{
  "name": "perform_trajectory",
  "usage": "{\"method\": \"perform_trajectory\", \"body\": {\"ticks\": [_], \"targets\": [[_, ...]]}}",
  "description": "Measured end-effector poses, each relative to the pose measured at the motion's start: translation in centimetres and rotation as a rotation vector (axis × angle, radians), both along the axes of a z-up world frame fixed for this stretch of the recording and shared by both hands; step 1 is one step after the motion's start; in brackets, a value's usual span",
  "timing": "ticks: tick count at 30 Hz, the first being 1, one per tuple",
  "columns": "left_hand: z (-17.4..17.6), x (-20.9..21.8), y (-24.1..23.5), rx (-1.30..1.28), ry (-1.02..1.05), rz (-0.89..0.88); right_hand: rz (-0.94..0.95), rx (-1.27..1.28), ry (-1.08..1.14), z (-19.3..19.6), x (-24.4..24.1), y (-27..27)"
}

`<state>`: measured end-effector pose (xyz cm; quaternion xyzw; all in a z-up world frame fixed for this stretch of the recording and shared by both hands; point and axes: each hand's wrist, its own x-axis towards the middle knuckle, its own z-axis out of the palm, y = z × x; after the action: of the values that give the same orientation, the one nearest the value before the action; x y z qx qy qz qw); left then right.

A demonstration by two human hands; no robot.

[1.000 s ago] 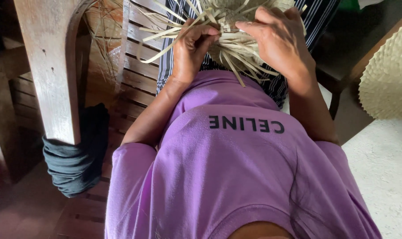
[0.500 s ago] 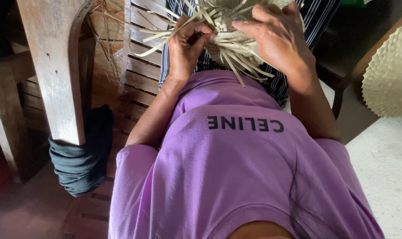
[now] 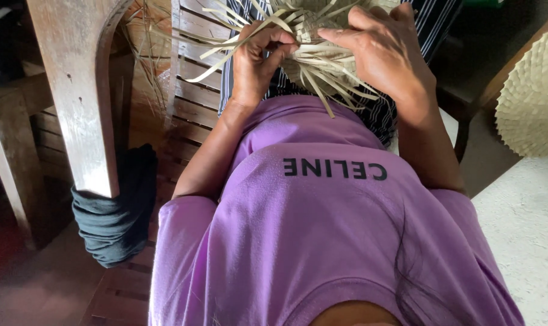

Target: Weaving a fan from dried plant fibers and trimming the edges with scissors

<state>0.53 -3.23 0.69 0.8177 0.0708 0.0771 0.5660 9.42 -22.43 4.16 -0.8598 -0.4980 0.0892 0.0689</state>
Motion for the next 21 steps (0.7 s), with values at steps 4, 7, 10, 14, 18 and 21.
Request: {"method": "perform_trajectory", "body": {"ticks": [4,7,10,14,18,21], "targets": [[-0.5,0.0,-0.2,-0.029,-0.048,0.016,0.007,0.026,0.008,0.0,0.1,0.0],[-0.9,0.0,-0.3,-0.089,-0.057,0.036,0.009,0.072,0.035,0.0,0.2,0.0],[-0.7,-0.2,0.2,-0.032,-0.054,0.017,-0.001,0.108,0.073,0.1,0.2,0.2],[3.5,-2.4,2.2,0.266,0.060,-0.272,-0.015,0.069,0.113,-0.2,0.1,0.2],[13.6,-3.7,3.0,0.118,0.153,-0.536,-0.014,0.058,0.147,0.5,0.1,0.3],[15.0,-4.2,1.9,-0.571,-0.160,-0.931,0.052,0.114,0.114,1.1,0.2,1.0]]}}
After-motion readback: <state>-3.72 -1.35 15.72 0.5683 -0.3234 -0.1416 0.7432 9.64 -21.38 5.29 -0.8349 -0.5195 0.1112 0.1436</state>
